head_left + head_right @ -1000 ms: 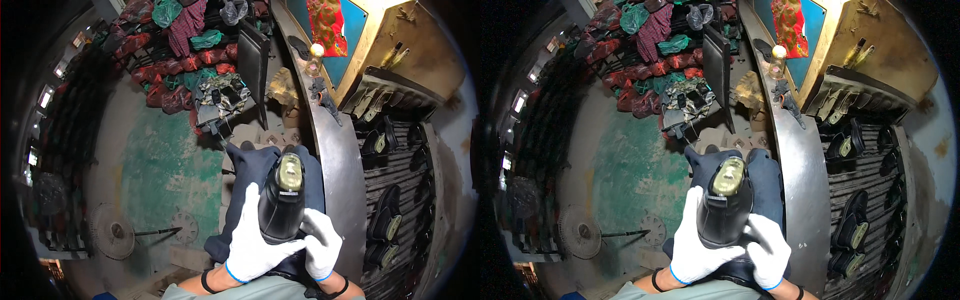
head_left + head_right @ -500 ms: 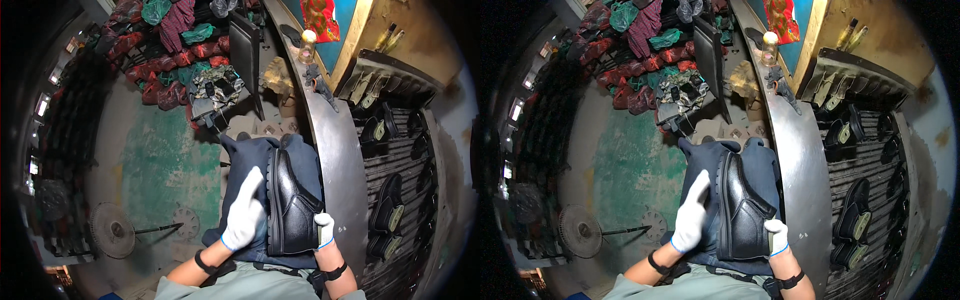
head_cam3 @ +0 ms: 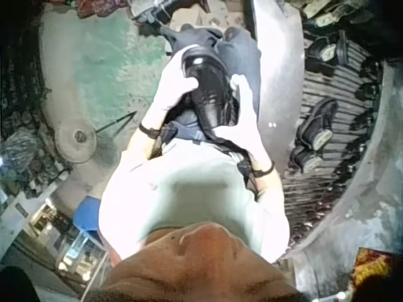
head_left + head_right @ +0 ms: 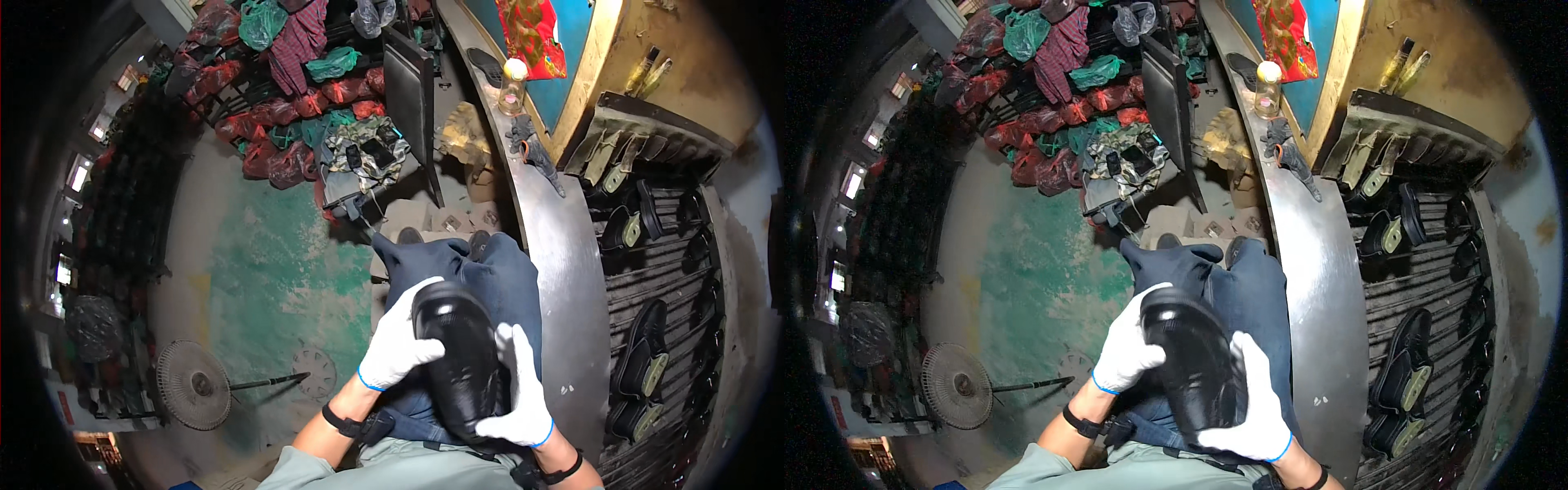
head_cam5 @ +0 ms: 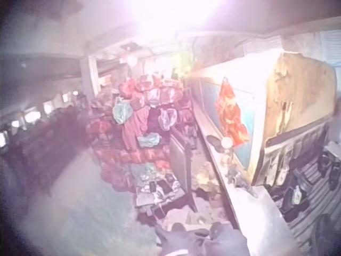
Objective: The person repeatedly brushes and wipes a black leather shoe with a brush and cloth, rotating it to cover different surfaces. The shoe is handled one at a time and placed back on a nearby rack after each cycle.
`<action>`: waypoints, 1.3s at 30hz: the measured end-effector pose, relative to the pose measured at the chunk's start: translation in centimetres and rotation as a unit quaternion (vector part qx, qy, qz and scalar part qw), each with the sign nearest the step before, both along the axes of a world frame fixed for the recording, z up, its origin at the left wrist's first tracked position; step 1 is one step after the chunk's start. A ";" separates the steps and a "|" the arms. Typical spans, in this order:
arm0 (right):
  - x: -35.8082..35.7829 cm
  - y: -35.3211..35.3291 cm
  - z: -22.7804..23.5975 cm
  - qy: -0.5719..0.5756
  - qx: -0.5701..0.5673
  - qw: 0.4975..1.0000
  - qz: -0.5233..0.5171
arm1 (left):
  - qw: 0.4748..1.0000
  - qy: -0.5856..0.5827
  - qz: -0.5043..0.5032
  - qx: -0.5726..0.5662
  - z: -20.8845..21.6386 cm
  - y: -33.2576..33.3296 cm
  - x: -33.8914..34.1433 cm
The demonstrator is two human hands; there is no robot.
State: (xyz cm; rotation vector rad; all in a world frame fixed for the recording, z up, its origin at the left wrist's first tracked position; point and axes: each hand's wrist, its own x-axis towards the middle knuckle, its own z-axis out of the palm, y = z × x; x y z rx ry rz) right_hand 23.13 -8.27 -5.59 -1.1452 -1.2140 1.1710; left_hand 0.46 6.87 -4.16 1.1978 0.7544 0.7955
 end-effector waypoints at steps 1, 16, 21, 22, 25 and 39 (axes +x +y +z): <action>0.3 1.2 0.3 -0.098 0.026 0.995 -0.012 | 1.000 0.016 -0.019 0.006 0.6 0.2 -0.5; -4.7 -0.7 -3.7 -0.275 0.127 0.952 0.042 | 0.949 0.195 0.084 0.232 0.3 0.6 -2.2; -0.5 -1.1 -0.7 0.146 -0.112 0.976 0.119 | 0.944 0.215 0.023 0.248 3.4 3.0 1.1; 0.4 -1.9 -1.1 0.191 -0.100 0.971 0.101 | 0.940 0.205 -0.027 0.270 3.3 3.5 1.6; 2.4 -4.8 1.0 0.427 -0.138 0.893 -0.014 | 0.956 0.111 -0.032 0.269 3.1 2.6 4.0; 37.0 -1.9 -10.3 -0.076 -0.257 0.852 -0.450 | 0.991 0.092 -0.069 0.065 -3.9 1.0 1.5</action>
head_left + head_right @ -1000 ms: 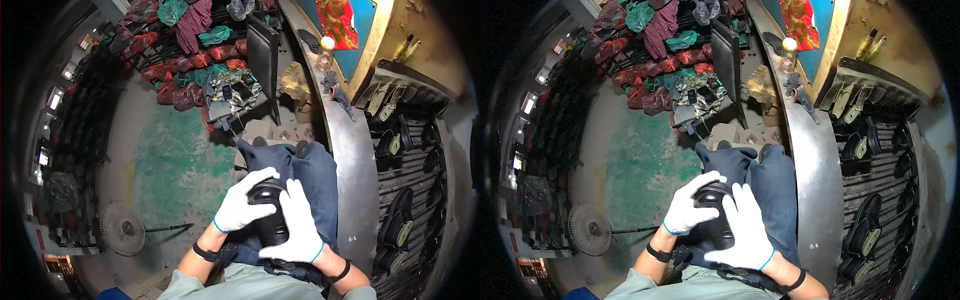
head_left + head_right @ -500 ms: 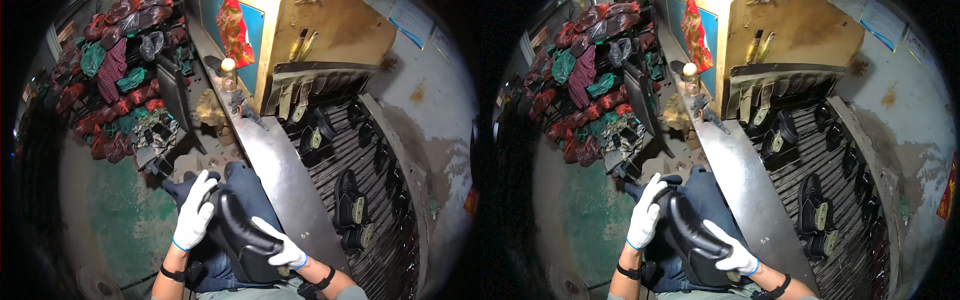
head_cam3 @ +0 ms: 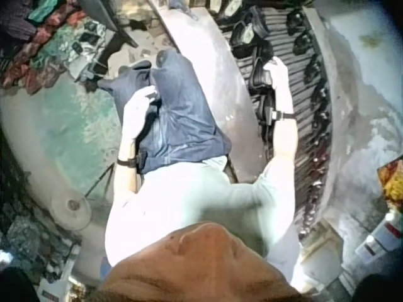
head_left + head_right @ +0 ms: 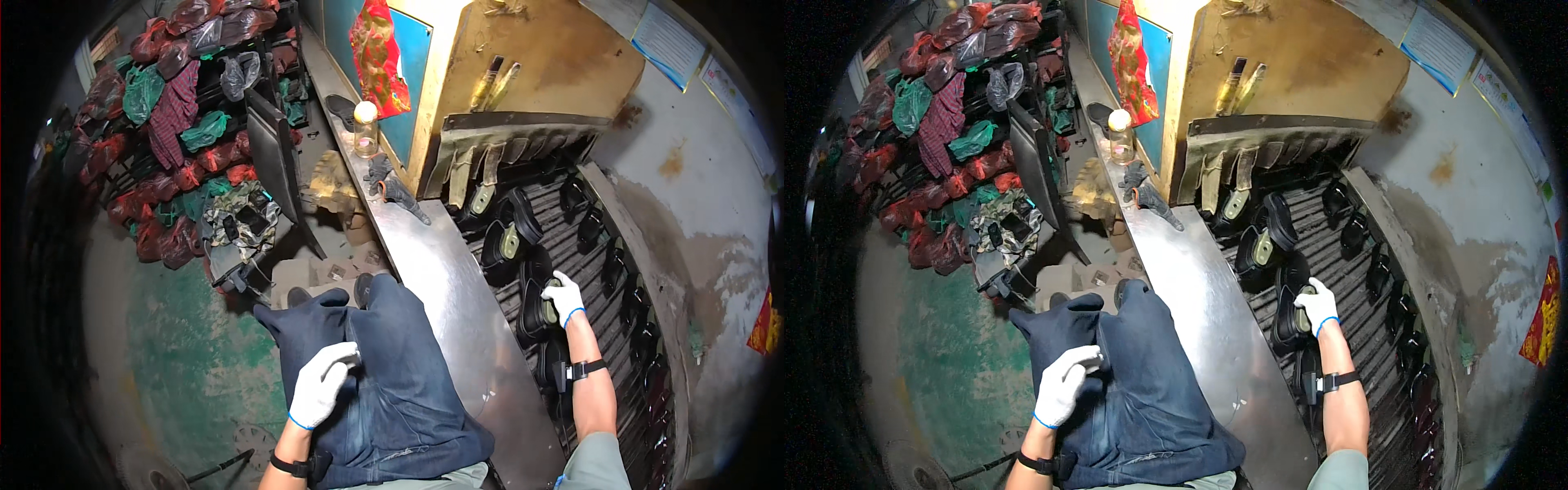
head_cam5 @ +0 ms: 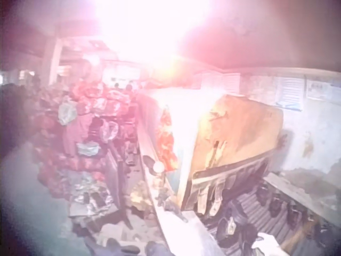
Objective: The person repeatedly brushes and wipes a black leather shoe with a brush and cloth, rotating it to cover different surfaces. The shoe is handled one at a time and placed back on a nearby rack after each cycle.
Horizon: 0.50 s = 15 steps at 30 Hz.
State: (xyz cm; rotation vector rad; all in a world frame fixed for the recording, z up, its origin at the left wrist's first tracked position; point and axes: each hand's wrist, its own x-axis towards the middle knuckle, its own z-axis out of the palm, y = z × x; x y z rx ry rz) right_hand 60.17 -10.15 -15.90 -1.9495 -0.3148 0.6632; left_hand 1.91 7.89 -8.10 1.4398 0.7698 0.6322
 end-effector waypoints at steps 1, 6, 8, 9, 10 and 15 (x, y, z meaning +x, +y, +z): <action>1.5 1.0 -1.9 -0.065 0.042 0.996 -0.037 | 1.000 0.018 -0.003 0.013 -0.3 0.0 0.6; -0.6 13.9 1.8 0.067 0.218 0.947 -0.227 | 0.989 0.102 -0.005 0.108 0.8 -0.2 1.0; 0.0 15.3 3.5 0.133 0.246 0.920 -0.275 | 0.989 0.096 -0.034 0.105 0.9 0.0 1.6; 0.2 15.3 3.7 0.138 0.257 0.914 -0.280 | 0.992 0.089 -0.048 0.076 1.0 0.1 1.9; -0.2 15.1 3.7 0.133 0.272 0.913 -0.273 | 0.994 0.083 -0.058 0.049 1.1 0.2 2.1; -19.1 10.2 6.7 0.102 0.314 0.942 -0.065 | 0.971 -0.126 -0.067 -0.191 0.1 0.2 2.3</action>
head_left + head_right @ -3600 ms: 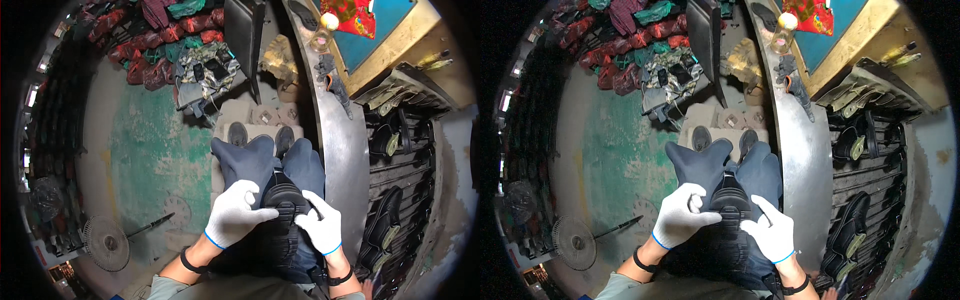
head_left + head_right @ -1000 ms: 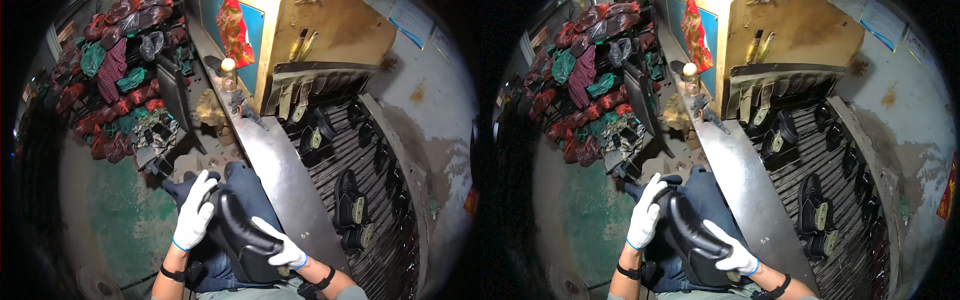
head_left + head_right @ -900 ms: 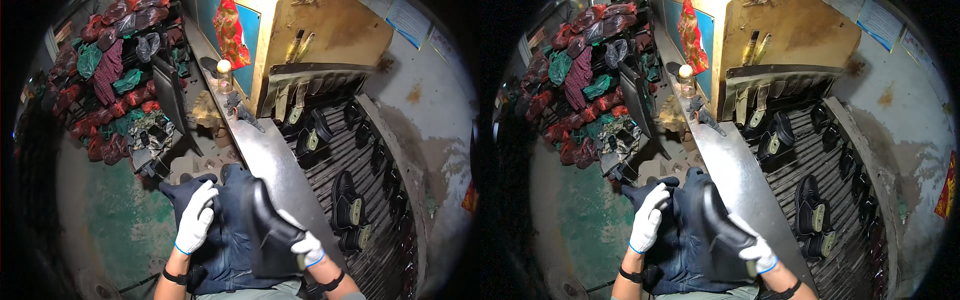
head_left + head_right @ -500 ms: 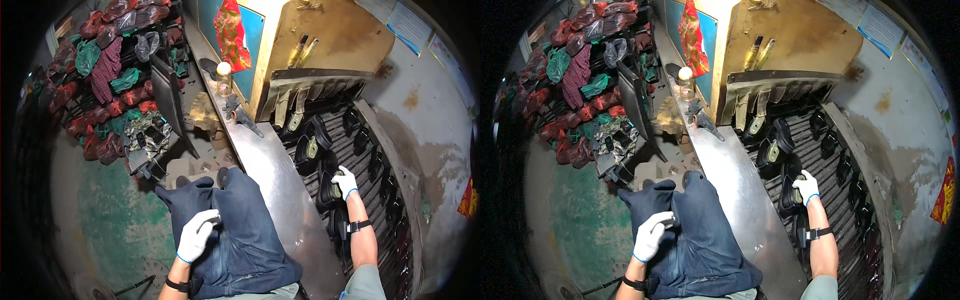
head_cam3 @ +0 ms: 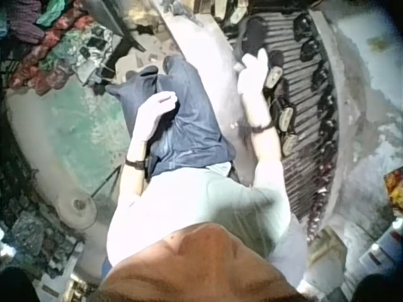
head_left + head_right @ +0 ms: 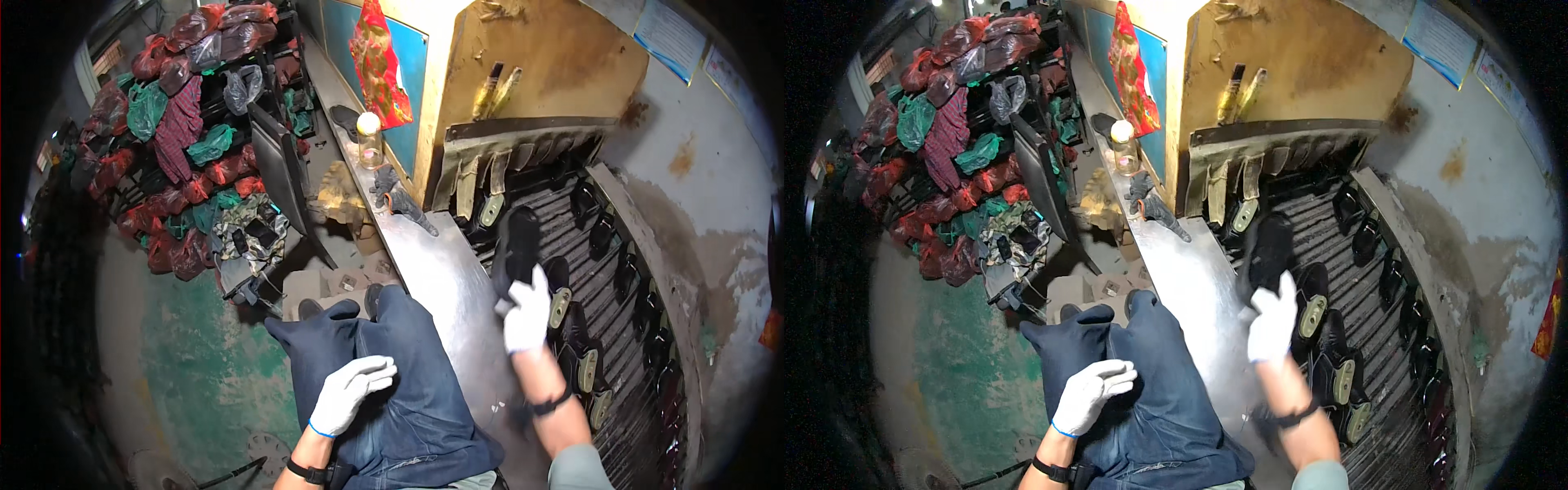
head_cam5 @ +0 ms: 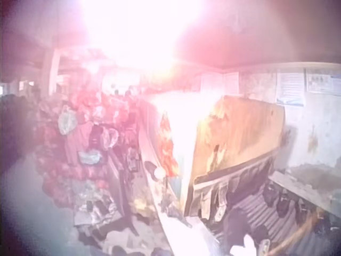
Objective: The person repeatedly brushes and wipes a black leather shoe with a brush and cloth, rotating it to cover different surfaces. The shoe is handled one at a time and placed back on a nearby rack after each cycle.
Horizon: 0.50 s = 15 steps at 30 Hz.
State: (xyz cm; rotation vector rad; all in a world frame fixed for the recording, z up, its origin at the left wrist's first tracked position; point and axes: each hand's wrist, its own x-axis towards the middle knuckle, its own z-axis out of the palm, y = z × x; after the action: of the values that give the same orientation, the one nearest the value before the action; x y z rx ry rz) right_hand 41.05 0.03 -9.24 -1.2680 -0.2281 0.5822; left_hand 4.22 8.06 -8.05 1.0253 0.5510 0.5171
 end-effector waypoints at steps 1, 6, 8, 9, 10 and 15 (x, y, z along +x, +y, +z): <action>-2.8 -3.4 -1.7 -0.174 -0.039 0.983 0.049 | 0.997 -0.050 0.014 -0.058 -0.3 -0.2 1.2; -10.1 -7.5 -2.3 -0.160 -0.049 0.970 0.177 | 0.931 -0.152 0.033 -0.330 -1.6 -0.9 2.6; -4.1 -4.3 -8.2 -0.249 -0.171 0.953 0.014 | 0.963 -0.131 0.050 -0.230 2.1 -1.2 2.2; -0.9 -2.1 -10.2 -0.282 -0.235 0.928 -0.062 | 0.970 -0.112 0.063 -0.207 1.8 -1.7 1.4; 2.2 0.4 -10.9 -0.289 -0.295 0.903 -0.122 | 0.976 -0.093 0.077 -0.182 0.8 -2.7 0.3; 15.7 5.6 -15.8 -0.153 -0.211 0.958 -0.122 | 0.991 -0.012 0.127 0.029 -1.8 -3.8 -1.6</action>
State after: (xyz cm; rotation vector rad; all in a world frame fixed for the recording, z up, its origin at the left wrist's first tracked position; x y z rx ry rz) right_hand 56.70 5.68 -25.04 -1.7737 -0.2062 0.2217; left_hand 2.59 4.30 -9.80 1.0078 0.6529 0.7742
